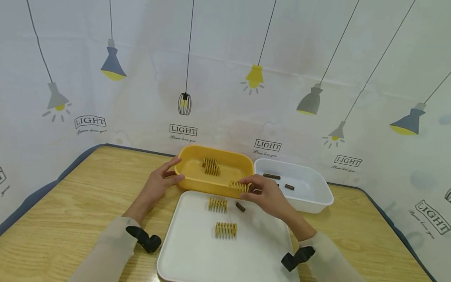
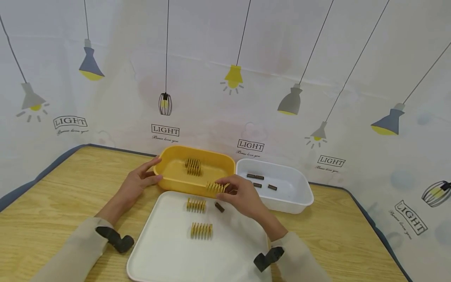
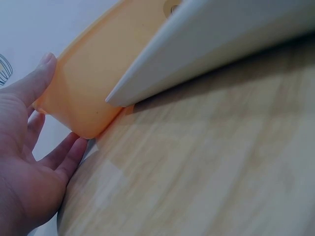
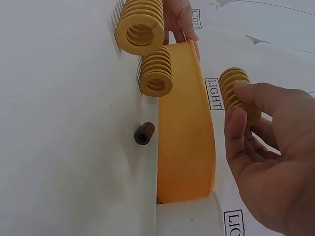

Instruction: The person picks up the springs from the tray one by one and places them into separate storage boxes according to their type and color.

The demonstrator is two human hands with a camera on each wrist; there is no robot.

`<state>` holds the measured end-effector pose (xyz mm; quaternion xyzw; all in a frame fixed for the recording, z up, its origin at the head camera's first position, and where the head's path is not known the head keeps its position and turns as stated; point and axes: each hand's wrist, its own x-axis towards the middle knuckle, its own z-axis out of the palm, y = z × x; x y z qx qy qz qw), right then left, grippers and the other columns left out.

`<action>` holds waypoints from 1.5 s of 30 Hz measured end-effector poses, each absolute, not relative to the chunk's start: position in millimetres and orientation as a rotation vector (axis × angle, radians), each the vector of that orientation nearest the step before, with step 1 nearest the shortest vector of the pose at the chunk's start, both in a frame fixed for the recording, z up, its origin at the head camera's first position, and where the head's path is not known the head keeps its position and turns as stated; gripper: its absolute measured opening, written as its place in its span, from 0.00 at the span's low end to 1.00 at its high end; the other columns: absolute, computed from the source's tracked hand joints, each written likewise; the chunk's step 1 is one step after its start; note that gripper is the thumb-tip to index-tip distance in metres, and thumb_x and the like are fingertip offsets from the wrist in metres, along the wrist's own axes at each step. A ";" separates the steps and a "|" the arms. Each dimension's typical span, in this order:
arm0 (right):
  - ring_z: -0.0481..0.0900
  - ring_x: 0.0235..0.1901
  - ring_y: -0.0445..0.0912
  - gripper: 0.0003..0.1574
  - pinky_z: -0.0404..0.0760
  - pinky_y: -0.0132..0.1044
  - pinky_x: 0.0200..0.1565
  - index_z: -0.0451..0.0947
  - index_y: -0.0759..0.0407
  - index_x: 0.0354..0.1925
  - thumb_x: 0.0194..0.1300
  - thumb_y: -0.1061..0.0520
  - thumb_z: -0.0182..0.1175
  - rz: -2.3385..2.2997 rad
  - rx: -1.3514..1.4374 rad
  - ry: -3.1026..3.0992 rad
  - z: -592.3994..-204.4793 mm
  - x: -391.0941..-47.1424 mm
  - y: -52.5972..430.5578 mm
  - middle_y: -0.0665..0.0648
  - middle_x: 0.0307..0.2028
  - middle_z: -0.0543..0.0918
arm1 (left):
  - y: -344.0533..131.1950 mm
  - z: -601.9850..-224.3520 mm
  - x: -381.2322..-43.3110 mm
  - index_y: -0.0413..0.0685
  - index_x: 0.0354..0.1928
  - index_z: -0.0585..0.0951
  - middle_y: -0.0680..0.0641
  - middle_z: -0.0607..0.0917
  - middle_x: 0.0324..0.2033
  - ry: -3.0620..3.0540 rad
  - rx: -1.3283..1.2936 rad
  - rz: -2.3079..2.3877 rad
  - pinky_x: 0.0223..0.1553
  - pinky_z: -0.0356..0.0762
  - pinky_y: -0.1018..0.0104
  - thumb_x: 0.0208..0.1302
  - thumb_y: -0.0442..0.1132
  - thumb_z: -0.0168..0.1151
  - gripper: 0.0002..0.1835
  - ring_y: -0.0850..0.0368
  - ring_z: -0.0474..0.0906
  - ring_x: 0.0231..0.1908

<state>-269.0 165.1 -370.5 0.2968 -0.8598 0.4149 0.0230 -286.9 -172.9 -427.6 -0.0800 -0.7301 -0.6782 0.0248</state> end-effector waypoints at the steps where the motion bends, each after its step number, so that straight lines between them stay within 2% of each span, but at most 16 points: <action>1: 0.78 0.38 0.46 0.22 0.80 0.38 0.42 0.81 0.55 0.52 0.58 0.56 0.69 1.286 0.918 -2.668 -369.5 -271.0 163.9 0.52 0.43 0.80 | -173.3 -427.4 -287.0 0.53 0.71 0.64 0.59 0.56 0.72 -2.259 -0.243 -2.098 0.64 0.57 0.50 0.64 0.43 0.64 0.34 0.45 0.65 0.62; 8: 0.79 0.38 0.46 0.23 0.80 0.37 0.38 0.80 0.54 0.53 0.59 0.53 0.69 1.257 0.889 -2.716 -366.1 -285.7 155.0 0.53 0.42 0.80 | -177.7 -430.3 -289.6 0.49 0.72 0.62 0.56 0.55 0.73 -2.240 -0.251 -2.127 0.65 0.54 0.48 0.66 0.38 0.61 0.34 0.41 0.63 0.63; 12: 0.78 0.37 0.45 0.23 0.80 0.37 0.35 0.80 0.51 0.53 0.59 0.51 0.69 1.230 0.854 -2.752 -366.9 -294.2 148.3 0.52 0.41 0.80 | -178.8 -430.6 -287.6 0.51 0.72 0.63 0.58 0.55 0.72 -2.246 -0.265 -2.099 0.65 0.55 0.49 0.65 0.42 0.63 0.34 0.44 0.65 0.62; 17: 0.78 0.37 0.46 0.24 0.78 0.38 0.35 0.80 0.52 0.54 0.59 0.51 0.68 1.245 0.836 -2.795 -367.9 -304.6 139.2 0.52 0.40 0.80 | -179.1 -432.0 -286.0 0.52 0.71 0.64 0.58 0.56 0.72 -2.247 -0.279 -2.075 0.64 0.56 0.48 0.63 0.45 0.64 0.35 0.43 0.66 0.62; 21: 0.79 0.36 0.46 0.24 0.79 0.38 0.35 0.80 0.53 0.55 0.60 0.51 0.68 1.265 0.837 -2.817 -366.1 -312.2 128.4 0.51 0.39 0.81 | -177.1 -421.3 -278.3 0.47 0.71 0.63 0.53 0.56 0.73 -2.237 -0.269 -2.111 0.64 0.55 0.47 0.65 0.40 0.63 0.34 0.40 0.64 0.62; 24: 0.80 0.37 0.46 0.24 0.80 0.39 0.36 0.80 0.54 0.55 0.61 0.52 0.67 1.281 0.878 -2.810 -365.0 -317.8 119.1 0.52 0.42 0.82 | -175.9 -417.8 -276.7 0.46 0.71 0.63 0.53 0.56 0.72 -2.219 -0.255 -2.146 0.64 0.55 0.47 0.65 0.36 0.63 0.34 0.40 0.64 0.62; 30: 0.81 0.38 0.45 0.24 0.80 0.38 0.36 0.80 0.57 0.55 0.61 0.55 0.67 1.312 0.909 -2.842 -367.4 -326.6 101.5 0.55 0.50 0.81 | -175.7 -430.0 -288.8 0.54 0.71 0.65 0.58 0.58 0.71 -2.253 -0.243 -2.087 0.63 0.57 0.50 0.64 0.40 0.64 0.33 0.45 0.66 0.61; 38: 0.78 0.37 0.44 0.21 0.77 0.36 0.37 0.82 0.49 0.51 0.59 0.49 0.69 1.161 0.826 -2.930 -372.2 -341.2 77.9 0.47 0.40 0.82 | -176.2 -431.1 -291.1 0.53 0.70 0.66 0.58 0.58 0.71 -2.246 -0.249 -2.066 0.62 0.60 0.51 0.63 0.42 0.65 0.34 0.45 0.68 0.60; 45: 0.77 0.39 0.43 0.19 0.77 0.36 0.42 0.84 0.48 0.49 0.58 0.50 0.69 1.092 0.869 -2.969 -378.6 -352.7 62.8 0.46 0.42 0.82 | -175.5 -430.5 -289.5 0.51 0.70 0.65 0.58 0.58 0.71 -2.250 -0.251 -2.067 0.63 0.58 0.49 0.64 0.40 0.64 0.33 0.43 0.66 0.62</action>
